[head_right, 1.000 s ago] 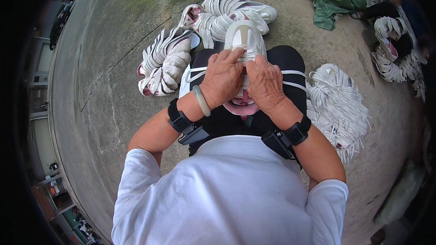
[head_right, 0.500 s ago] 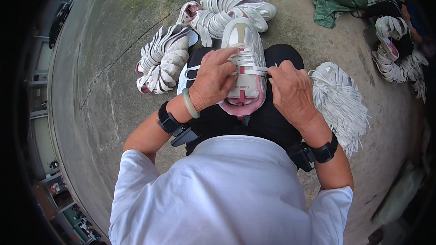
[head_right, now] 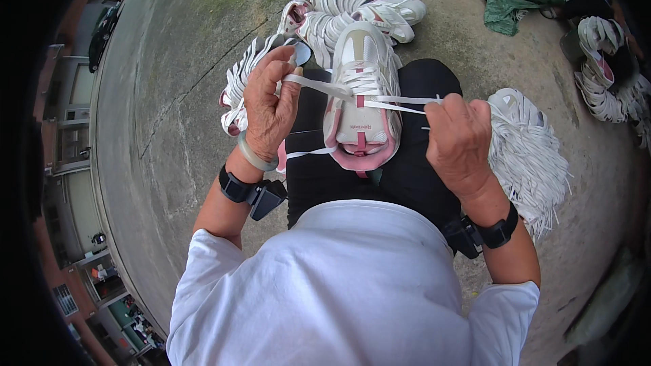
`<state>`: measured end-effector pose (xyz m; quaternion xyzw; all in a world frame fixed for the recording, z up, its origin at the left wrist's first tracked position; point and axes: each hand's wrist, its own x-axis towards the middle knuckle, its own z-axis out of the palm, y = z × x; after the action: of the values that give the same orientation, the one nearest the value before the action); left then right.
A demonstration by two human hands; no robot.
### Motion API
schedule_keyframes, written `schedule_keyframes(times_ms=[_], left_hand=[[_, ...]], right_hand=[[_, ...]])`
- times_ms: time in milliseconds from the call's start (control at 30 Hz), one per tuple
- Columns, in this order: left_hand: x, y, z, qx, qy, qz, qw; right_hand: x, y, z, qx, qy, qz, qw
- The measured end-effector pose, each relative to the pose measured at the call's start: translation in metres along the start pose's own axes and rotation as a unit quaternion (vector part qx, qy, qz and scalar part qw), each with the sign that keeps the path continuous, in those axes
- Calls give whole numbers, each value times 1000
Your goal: Lacing a pair of white and pink sneakers.
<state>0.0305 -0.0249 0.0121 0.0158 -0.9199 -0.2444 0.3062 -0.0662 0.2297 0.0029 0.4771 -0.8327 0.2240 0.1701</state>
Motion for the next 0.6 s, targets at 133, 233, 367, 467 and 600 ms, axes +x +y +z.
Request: schedule_keyframes(times_ms=[133,233,367,467,600], left_hand=[[-5,3,10,-32,19,-27,999],[-11,12,27,-17,-25,2,1000],[-19,21,45,16,-82,33,996],[-22,21,43,-30,-78,-2,996],[-30,19,38,-158,-107,-137,972]], right_hand=[[-94,72,-18,-75,15,113,991],[-173,124,-11,-123,-30,201,971],[-244,174,2,-237,-127,293,918],[-258,188,12,-214,-113,380,893],[-219,209,28,90,46,477,873]])
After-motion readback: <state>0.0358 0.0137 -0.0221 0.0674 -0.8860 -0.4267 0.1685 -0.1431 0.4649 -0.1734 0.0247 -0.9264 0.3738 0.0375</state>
